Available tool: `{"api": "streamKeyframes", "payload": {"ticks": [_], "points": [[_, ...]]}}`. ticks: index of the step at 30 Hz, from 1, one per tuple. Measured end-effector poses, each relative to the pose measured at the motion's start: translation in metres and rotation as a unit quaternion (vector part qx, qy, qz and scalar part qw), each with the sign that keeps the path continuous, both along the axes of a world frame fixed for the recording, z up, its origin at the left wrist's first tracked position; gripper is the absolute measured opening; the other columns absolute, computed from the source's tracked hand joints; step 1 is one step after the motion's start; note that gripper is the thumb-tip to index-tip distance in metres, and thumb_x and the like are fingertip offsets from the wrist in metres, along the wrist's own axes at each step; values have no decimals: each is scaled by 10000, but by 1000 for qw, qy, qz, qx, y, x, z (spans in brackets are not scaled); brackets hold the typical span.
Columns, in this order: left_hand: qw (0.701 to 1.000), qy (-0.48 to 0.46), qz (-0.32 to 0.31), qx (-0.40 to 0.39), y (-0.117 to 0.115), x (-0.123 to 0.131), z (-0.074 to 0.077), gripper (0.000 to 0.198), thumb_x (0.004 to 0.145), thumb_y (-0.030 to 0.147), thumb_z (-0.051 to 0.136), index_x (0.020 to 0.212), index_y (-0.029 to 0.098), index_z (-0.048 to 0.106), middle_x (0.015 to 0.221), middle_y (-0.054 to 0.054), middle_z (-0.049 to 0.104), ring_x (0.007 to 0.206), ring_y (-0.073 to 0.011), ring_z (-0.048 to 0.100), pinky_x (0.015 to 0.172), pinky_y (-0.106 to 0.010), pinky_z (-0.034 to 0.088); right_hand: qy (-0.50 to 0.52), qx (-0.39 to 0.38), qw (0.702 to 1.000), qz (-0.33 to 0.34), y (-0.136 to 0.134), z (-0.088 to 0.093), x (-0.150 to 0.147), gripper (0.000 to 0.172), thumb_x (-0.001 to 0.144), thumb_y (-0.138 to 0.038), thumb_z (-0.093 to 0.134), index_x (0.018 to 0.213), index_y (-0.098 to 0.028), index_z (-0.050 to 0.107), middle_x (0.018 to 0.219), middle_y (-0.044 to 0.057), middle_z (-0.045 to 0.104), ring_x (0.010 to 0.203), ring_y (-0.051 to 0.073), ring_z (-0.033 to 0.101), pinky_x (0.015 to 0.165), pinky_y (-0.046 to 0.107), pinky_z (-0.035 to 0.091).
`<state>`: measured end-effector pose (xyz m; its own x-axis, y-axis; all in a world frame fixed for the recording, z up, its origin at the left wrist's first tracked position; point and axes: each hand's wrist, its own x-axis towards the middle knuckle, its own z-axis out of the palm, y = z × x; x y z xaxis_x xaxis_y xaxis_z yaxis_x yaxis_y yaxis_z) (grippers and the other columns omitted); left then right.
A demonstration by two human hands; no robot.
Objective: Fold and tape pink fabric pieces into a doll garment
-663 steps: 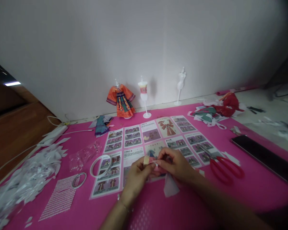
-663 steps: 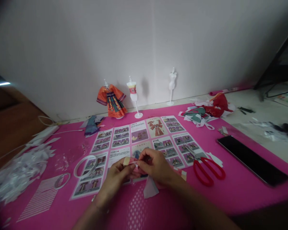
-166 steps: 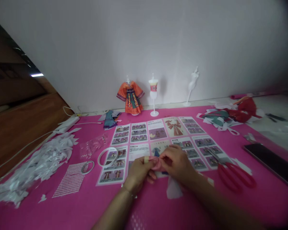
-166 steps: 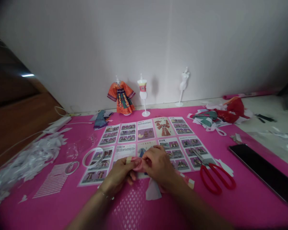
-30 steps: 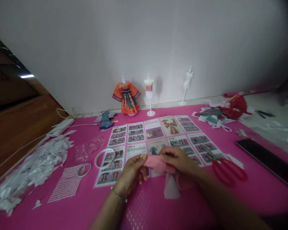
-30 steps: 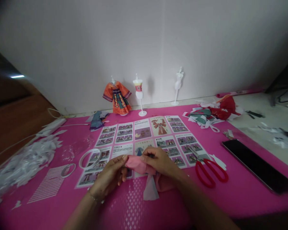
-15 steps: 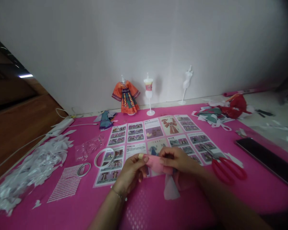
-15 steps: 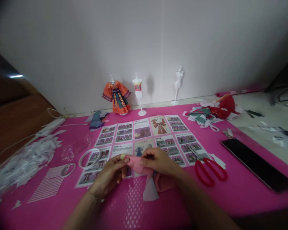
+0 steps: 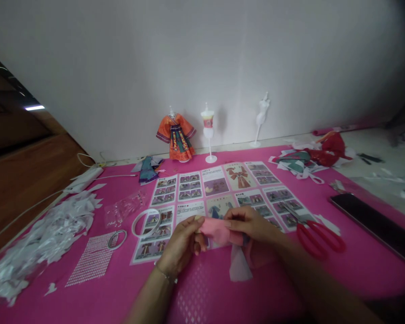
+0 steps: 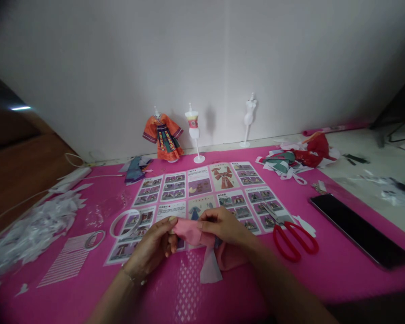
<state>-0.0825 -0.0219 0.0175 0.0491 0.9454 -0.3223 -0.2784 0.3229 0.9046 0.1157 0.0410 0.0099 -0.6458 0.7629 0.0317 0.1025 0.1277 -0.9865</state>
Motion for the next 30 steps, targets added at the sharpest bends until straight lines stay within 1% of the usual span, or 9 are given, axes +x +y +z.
{"api": "streamKeyframes", "payload": {"ticks": [6,10,13,15,17,21,23,26,30], "points": [[1000,23,1,3,0,0,-3,290,657,353,786,717,140,600,363,24,561,283,-60,451,288,-112,280,2,-1,1000,-7,0,0,0,209,792,-358,613,718,-165,638,596,-36,530,562,104,468,529,231,336],[999,25,33,1,3,-5,-3,314,648,381,781,673,165,554,339,47,534,273,-56,439,286,-107,278,10,-1,1000,-26,2,-4,0,200,776,-335,640,885,-173,685,803,15,681,727,155,604,651,267,452],[998,28,60,-3,5,-8,-2,349,629,396,788,658,177,518,341,52,535,281,-60,453,283,-105,269,14,15,997,-75,5,-7,1,222,793,-330,628,943,-173,677,949,63,702,875,201,638,782,340,487],[996,33,79,-4,5,-10,-1,369,622,408,789,645,182,498,341,56,533,277,-58,448,280,-107,263,16,46,994,-95,4,-7,2,220,817,-340,609,955,-175,652,958,72,690,894,205,636,820,363,485],[995,39,94,-5,6,-11,-1,380,618,418,788,637,183,489,337,58,529,273,-56,442,280,-110,267,11,105,992,-74,1,-7,3,270,788,-354,658,997,-190,611,1016,71,659,953,213,615,863,372,470],[993,49,103,-11,7,-12,-3,375,604,425,792,642,175,515,320,57,516,260,-56,423,276,-118,259,-20,229,973,-3,-9,-6,0,585,609,-297,815,1098,-220,504,1237,89,525,1134,254,509,959,390,404],[993,52,102,-12,7,-13,-5,377,609,431,789,628,175,512,310,56,508,248,-51,403,273,-120,243,-32,256,966,-19,-12,-6,-2,496,648,-201,759,1067,-215,494,1217,91,526,1114,243,514,938,373,409],[993,56,100,-11,8,-14,-6,389,614,441,785,609,179,497,302,59,497,237,-48,383,270,-122,231,-38,248,965,-71,-12,-4,-3,242,742,-107,602,953,-210,544,1028,52,616,964,199,582,840,319,440],[994,59,94,-7,8,-14,-6,395,615,447,787,609,180,495,308,58,499,250,-52,404,272,-116,238,-55,196,970,-130,-8,0,-2,53,825,-190,543,812,-197,594,761,6,633,736,164,593,671,268,432]]}}
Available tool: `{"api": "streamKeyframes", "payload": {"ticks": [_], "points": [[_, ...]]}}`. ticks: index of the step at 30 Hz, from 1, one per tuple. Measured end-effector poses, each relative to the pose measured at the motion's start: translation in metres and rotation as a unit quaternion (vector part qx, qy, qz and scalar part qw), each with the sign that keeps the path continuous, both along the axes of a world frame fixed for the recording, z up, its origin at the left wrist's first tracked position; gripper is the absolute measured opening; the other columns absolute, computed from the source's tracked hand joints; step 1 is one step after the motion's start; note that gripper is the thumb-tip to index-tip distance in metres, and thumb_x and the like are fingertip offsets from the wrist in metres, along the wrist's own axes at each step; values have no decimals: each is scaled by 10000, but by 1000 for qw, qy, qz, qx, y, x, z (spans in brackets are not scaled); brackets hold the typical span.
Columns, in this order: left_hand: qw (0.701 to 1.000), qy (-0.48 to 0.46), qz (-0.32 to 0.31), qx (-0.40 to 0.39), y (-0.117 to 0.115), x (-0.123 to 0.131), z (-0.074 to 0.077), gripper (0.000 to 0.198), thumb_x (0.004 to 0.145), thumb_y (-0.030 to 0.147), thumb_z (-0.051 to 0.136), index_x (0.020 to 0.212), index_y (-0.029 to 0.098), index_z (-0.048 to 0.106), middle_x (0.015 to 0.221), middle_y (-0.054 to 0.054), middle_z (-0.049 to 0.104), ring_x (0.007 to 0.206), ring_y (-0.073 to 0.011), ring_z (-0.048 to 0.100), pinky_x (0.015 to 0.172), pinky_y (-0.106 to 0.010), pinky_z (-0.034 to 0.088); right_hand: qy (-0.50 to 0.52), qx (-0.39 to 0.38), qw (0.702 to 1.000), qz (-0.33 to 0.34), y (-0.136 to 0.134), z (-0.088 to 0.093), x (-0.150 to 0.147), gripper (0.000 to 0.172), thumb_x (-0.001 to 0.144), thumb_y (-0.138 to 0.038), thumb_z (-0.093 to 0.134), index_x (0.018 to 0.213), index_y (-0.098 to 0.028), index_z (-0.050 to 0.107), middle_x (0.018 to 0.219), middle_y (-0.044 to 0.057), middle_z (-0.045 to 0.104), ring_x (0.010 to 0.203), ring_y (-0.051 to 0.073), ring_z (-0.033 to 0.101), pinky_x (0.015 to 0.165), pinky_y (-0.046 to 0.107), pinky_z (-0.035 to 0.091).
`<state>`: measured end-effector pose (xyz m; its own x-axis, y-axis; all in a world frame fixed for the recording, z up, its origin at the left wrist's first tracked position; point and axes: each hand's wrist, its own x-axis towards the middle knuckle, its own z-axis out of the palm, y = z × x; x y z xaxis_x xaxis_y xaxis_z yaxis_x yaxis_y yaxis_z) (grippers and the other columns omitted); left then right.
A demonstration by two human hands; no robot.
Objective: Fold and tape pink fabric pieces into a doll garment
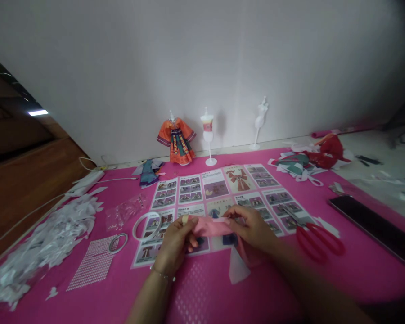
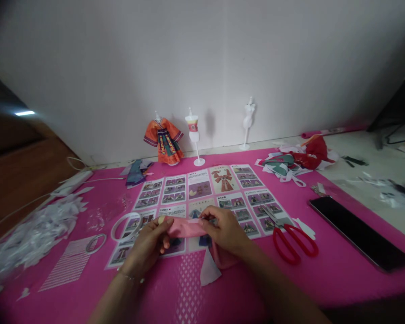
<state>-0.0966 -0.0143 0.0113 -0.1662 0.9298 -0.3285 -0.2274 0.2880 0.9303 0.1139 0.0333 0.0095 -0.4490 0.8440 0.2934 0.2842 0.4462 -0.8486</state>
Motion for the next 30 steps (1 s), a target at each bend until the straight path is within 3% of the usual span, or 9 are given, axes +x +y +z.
{"api": "streamKeyframes", "payload": {"ticks": [4,12,17,19,23,26,30], "points": [[1000,-1,-13,10,-1,1,2,380,639,435,778,621,181,497,314,61,498,248,-50,394,269,-111,234,41,-56,997,-23,3,-2,0,164,827,-288,557,695,-196,522,620,-35,532,596,130,514,555,238,378],[998,-9,-46,48,-6,2,8,333,678,420,759,655,172,538,309,60,497,244,-55,379,290,-125,235,94,-79,992,-38,4,0,1,158,804,-349,572,750,-201,562,697,-9,577,670,153,552,606,254,427],[997,4,-36,64,-6,-1,10,324,711,428,729,646,163,554,366,19,565,290,-76,455,316,-138,292,68,-76,994,33,0,4,4,173,837,-351,558,782,-191,596,698,-9,570,657,142,539,592,244,413],[997,5,-26,75,-5,-3,11,313,731,417,712,644,153,568,406,-1,595,322,-87,488,329,-147,316,32,-87,993,73,-1,5,5,186,815,-344,607,908,-185,633,726,-9,589,659,142,546,579,237,412],[992,-9,25,120,-4,-8,12,293,766,376,683,624,165,536,410,22,573,336,-72,452,343,-153,305,-74,-74,989,101,-1,6,9,438,705,-296,730,1123,-206,633,882,13,669,763,183,604,657,266,437],[983,-33,78,160,-3,-13,15,263,776,351,667,644,179,519,443,60,546,373,-56,441,378,-151,319,-95,-38,991,90,1,6,13,388,703,-276,723,1082,-218,662,978,27,696,862,220,625,742,303,438],[971,-55,129,195,-1,-18,19,243,729,345,698,674,181,528,508,77,539,418,-51,463,398,-157,335,-83,31,996,17,6,3,16,178,726,-164,631,891,-206,681,866,22,689,802,195,616,709,291,424]]}}
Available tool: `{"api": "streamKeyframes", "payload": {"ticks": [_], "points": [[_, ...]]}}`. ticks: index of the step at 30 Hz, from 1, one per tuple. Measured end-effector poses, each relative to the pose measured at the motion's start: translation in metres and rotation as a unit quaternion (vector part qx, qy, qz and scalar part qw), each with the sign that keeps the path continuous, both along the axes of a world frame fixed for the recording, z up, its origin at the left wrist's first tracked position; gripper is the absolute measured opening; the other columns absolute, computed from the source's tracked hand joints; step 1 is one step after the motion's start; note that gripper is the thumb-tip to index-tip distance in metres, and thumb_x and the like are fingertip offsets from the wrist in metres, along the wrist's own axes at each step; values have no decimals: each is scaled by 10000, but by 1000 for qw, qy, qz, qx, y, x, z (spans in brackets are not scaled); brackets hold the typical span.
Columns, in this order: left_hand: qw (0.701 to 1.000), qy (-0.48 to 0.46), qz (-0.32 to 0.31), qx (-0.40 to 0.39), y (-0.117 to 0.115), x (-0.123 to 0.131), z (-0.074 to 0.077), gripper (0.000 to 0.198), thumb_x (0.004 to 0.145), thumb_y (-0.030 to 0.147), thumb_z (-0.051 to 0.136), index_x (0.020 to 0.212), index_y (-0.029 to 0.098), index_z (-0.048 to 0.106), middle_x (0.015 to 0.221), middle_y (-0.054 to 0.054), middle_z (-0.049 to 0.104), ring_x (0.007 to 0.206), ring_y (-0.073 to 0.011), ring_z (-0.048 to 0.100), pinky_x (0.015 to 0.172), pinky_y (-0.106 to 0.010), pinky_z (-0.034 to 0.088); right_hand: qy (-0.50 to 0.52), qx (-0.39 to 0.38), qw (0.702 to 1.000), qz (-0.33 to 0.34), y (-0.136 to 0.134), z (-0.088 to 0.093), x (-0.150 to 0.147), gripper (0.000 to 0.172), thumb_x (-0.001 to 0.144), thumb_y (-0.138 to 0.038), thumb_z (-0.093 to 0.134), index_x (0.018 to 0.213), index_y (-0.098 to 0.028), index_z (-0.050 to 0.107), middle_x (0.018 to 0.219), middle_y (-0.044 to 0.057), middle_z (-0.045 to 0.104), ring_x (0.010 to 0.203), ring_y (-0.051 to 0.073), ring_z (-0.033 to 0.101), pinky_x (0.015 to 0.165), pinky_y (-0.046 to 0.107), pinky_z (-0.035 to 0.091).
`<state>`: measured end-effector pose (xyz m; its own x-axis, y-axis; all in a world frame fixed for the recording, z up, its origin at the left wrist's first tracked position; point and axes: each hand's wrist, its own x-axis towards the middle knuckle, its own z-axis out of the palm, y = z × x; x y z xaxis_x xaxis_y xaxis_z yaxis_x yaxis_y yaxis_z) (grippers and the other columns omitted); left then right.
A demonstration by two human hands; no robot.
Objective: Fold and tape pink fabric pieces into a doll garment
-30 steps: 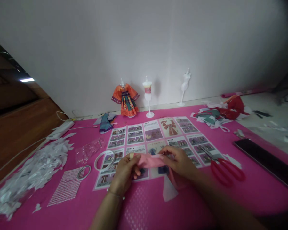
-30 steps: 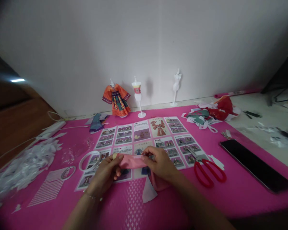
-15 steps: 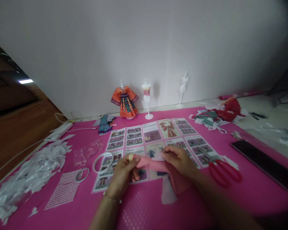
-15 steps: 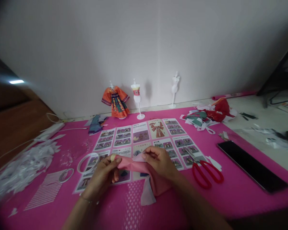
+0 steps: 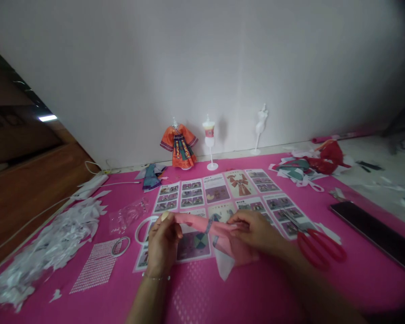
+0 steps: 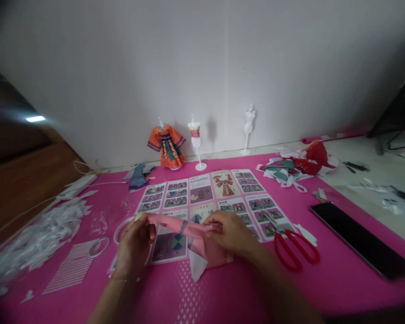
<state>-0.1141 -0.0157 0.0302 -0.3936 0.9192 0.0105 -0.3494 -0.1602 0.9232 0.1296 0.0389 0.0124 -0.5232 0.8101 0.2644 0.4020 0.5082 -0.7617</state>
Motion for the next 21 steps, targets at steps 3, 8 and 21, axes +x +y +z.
{"api": "streamKeyframes", "payload": {"ticks": [3,8,21], "points": [[1000,0,2,-1,-1,0,0,240,716,329,712,676,175,533,486,71,537,409,-57,463,391,-161,329,38,53,996,-59,3,-2,1,70,739,-142,575,734,-194,621,728,7,624,701,168,569,640,274,394],[1000,24,-7,-7,-1,1,-7,269,733,365,697,664,179,516,439,59,532,379,-65,429,376,-163,304,198,-26,974,-104,4,0,4,85,762,-263,607,731,-193,569,678,-14,552,640,146,512,591,254,380],[975,205,47,-66,-7,5,18,343,783,463,635,631,181,510,319,65,493,290,-66,380,350,-158,272,256,-142,955,-36,0,18,0,158,759,-327,634,780,-190,558,671,-43,509,600,115,472,548,221,353]]}}
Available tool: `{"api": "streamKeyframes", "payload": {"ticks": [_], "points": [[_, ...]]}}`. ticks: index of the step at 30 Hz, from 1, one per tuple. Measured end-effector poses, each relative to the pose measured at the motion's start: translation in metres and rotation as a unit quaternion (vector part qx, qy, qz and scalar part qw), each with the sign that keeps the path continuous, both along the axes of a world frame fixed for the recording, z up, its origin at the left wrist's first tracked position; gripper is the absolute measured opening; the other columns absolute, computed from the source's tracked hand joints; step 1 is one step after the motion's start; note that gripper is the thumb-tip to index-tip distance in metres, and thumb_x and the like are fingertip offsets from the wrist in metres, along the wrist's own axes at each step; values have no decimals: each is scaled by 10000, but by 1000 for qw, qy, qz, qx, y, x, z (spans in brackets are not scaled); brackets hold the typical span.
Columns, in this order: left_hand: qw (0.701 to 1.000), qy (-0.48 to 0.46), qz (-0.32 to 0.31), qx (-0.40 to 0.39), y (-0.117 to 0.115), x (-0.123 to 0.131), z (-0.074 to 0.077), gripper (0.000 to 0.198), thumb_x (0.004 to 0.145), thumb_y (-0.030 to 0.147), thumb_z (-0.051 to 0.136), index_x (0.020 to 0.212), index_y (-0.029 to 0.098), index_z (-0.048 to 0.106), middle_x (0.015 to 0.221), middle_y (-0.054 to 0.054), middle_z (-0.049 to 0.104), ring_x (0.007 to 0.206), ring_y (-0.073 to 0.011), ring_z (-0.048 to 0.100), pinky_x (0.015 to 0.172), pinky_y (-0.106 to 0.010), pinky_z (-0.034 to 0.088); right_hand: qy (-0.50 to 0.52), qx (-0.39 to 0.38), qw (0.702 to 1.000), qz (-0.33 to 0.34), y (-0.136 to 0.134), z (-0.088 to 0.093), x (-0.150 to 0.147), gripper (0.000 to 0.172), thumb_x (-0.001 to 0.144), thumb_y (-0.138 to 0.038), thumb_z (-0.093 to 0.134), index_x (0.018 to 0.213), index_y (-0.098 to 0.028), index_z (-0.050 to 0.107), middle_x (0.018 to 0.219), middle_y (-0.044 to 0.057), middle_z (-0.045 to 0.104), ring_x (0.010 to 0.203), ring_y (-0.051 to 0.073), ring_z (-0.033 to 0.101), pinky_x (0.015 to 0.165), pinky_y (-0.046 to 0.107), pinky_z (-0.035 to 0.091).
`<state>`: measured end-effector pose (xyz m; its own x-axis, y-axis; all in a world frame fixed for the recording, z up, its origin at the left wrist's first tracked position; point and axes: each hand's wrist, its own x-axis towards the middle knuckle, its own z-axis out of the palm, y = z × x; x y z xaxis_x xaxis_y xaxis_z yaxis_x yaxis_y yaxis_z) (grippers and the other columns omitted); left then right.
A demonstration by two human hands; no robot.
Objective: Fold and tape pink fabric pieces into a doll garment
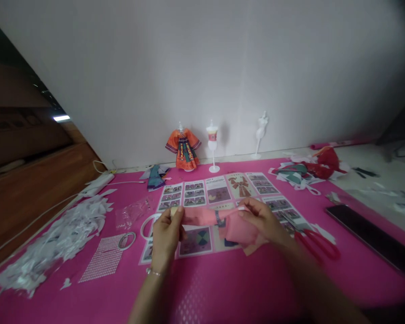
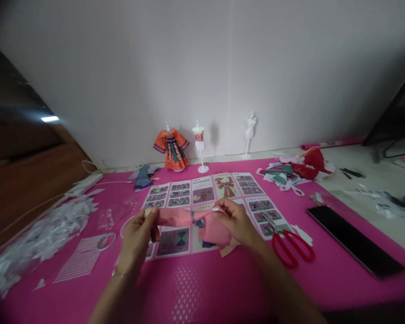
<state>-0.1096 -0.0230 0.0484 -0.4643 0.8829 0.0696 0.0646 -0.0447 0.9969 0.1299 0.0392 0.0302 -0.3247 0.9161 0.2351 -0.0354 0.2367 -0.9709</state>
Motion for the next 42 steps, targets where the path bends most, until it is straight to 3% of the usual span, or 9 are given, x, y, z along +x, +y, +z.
{"api": "streamKeyframes", "payload": {"ticks": [4,7,12,18,23,27,30,36,42], "points": [[1000,14,-11,-26,-14,-5,13,333,793,503,593,719,182,547,332,50,529,300,-86,414,360,-160,310,-66,94,993,13,-10,13,7,20,820,-224,548,819,-208,561,826,-1,600,787,162,573,680,259,435],[995,34,-44,-85,-41,-8,15,336,781,516,587,835,185,563,315,62,517,278,-107,422,349,-170,306,-161,207,960,100,-27,12,16,143,811,-107,489,804,-216,582,896,31,638,1015,205,583,849,329,451],[978,66,-55,-191,-93,-7,-16,407,771,529,553,972,175,549,277,64,489,250,-133,410,336,-177,266,-289,296,893,177,-74,-15,25,267,768,-15,451,853,-219,600,920,35,661,1012,185,594,1082,446,286],[976,101,3,-192,-123,-17,-33,554,732,617,545,1053,167,522,467,30,590,317,-158,478,348,-224,318,-256,289,905,180,-109,-32,36,310,650,3,462,849,-215,557,1026,47,672,1124,216,546,1100,455,268],[914,376,117,-95,-124,-9,-14,350,841,480,494,1042,205,575,975,-71,641,631,-197,606,562,-315,467,-181,275,932,148,-108,-42,38,269,653,-13,448,804,-222,524,915,27,688,995,201,604,1060,464,311],[820,557,-101,-86,-103,22,-4,235,902,248,421,853,197,644,964,-83,648,966,-251,578,846,-361,443,-180,287,929,152,-104,-51,38,233,675,-20,442,754,-221,529,856,17,696,957,196,610,1046,461,317],[788,586,-155,-110,-84,35,-4,166,842,227,526,780,181,673,887,-95,673,935,-289,582,888,-429,407,-184,295,924,158,-104,-53,39,211,677,-37,449,732,-219,542,870,27,703,973,208,602,1041,460,324],[789,569,-201,-117,-79,27,-9,130,822,244,567,777,192,678,894,-89,680,905,-278,603,837,-402,426,-127,274,943,142,-104,-52,35,211,677,-48,444,720,-217,561,855,42,689,911,216,606,930,431,424],[811,536,-214,-94,-98,29,-6,143,841,304,575,925,216,651,1004,-58,663,1037,-262,565,1045,-453,272,-117,276,944,135,-103,-55,35,227,664,-39,443,717,-214,578,875,48,698,920,222,608,900,425,447]]}}
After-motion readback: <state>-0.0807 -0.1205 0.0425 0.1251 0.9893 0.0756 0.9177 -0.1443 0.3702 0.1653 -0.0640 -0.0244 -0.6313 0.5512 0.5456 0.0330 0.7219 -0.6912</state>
